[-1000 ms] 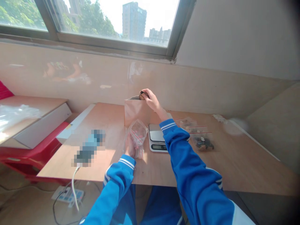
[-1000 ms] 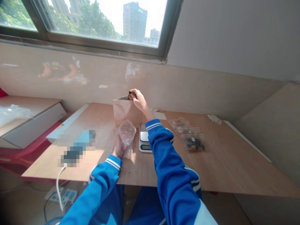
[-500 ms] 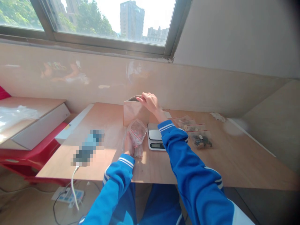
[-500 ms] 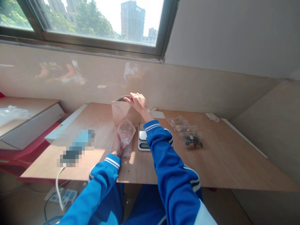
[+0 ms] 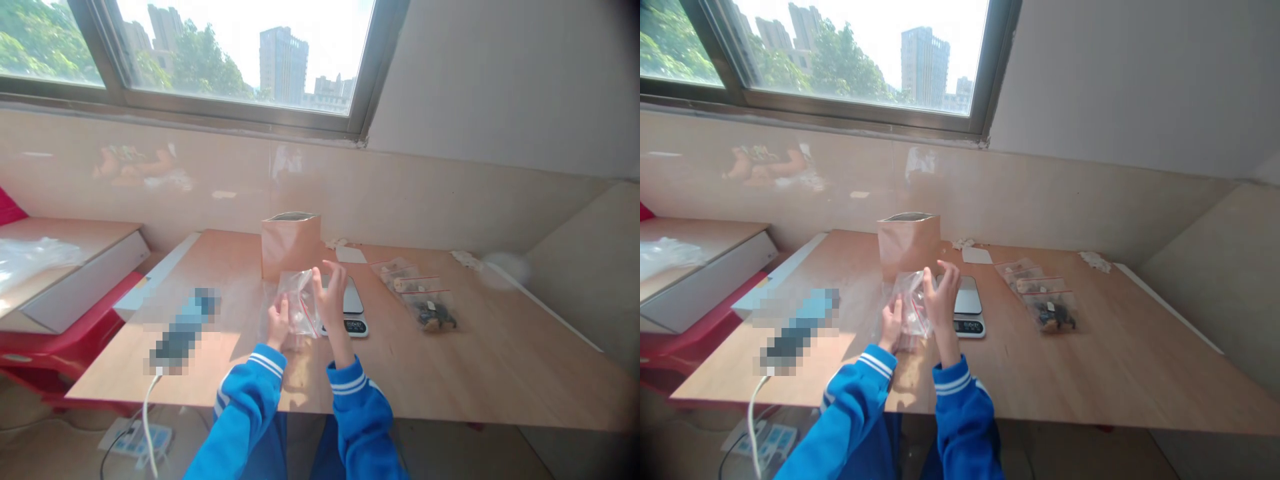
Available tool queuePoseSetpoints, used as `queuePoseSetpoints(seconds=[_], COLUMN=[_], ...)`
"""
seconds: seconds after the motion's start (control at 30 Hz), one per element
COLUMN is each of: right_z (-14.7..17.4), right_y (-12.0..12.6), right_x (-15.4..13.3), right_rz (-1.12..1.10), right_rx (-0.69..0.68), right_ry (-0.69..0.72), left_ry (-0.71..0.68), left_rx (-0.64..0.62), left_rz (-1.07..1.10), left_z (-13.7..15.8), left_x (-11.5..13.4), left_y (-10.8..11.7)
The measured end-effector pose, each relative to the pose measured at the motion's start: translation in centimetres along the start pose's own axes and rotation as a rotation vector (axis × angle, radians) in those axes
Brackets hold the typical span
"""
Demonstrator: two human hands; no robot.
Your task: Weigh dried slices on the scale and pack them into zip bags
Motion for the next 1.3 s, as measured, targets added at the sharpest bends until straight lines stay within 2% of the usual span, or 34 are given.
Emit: queuePoseSetpoints(seconds=[0.07,0.13,0.17,0.23,0.33,0.53,0.7,0.8,0.93,1.0,1.2,1.3], right_z=[3.0,4.8,5.2,5.4,5.7,7.3,7.5,7.6,8.7,9.3,10.1,9.9], right_y=[0.6,1.2,1.7,3.0,4.2,5.5,6.9,6.4,4.9,4.7,4.9,5.7], right_x=[2.5,4.2,4.9,5.9,6.6,6.3,6.2,5.6,4.1,3.6,2.7,3.3], right_rz=[-0.137,-0.29,-0.35,-0.419,-0.451,-0.454,-0.455,-0.567,-0.644,-0.629,-0.676,-0.65], right_rx=[-0.096,-0.178,-0.172,-0.073,0.051,0.063,0.105,-0.07,-0.493,-0.626,-0.75,-0.758], right_ry=[-0.285,-0.423,-0.458,-0.503,-0.539,-0.575,-0.591,-0.578,-0.595,-0.622,-0.657,-0.656], left_ry=[-0.153,-0.3,-0.35,-0.426,-0.483,-0.488,-0.488,-0.492,-0.486,-0.478,-0.416,-0.35], left_rx=[-0.062,-0.158,-0.199,-0.239,-0.222,-0.211,-0.241,-0.234,-0.154,-0.103,0.009,0.142], left_rz=[-0.103,-0.244,-0.317,-0.437,-0.503,-0.508,-0.531,-0.544,-0.538,-0.518,-0.538,-0.625], left_z=[0.5,1.0,1.3,1.6,1.7,2.2,3.1,3.9,4.8,5.2,6.6,6.5], left_x=[0.2,0.4,0.5,0.5,0.7,1.1,2.4,3.7,5.4,6.2,7.3,7.7], left_y=[-0.1,-0.5,-0.7,-1.0,-1.2,-1.2,-2.1,-2.7,-2.6,-2.1,0.2,1.5])
Point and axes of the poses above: each hand's wrist, its own z-axis away from the middle knuckle, its own y-axis out of the back of the hand, x = y × z, the point moved 4 cm from there along -z, towards the middle knuckle, and after that the axes turned 1 degree about z, right-handed, at the moved point
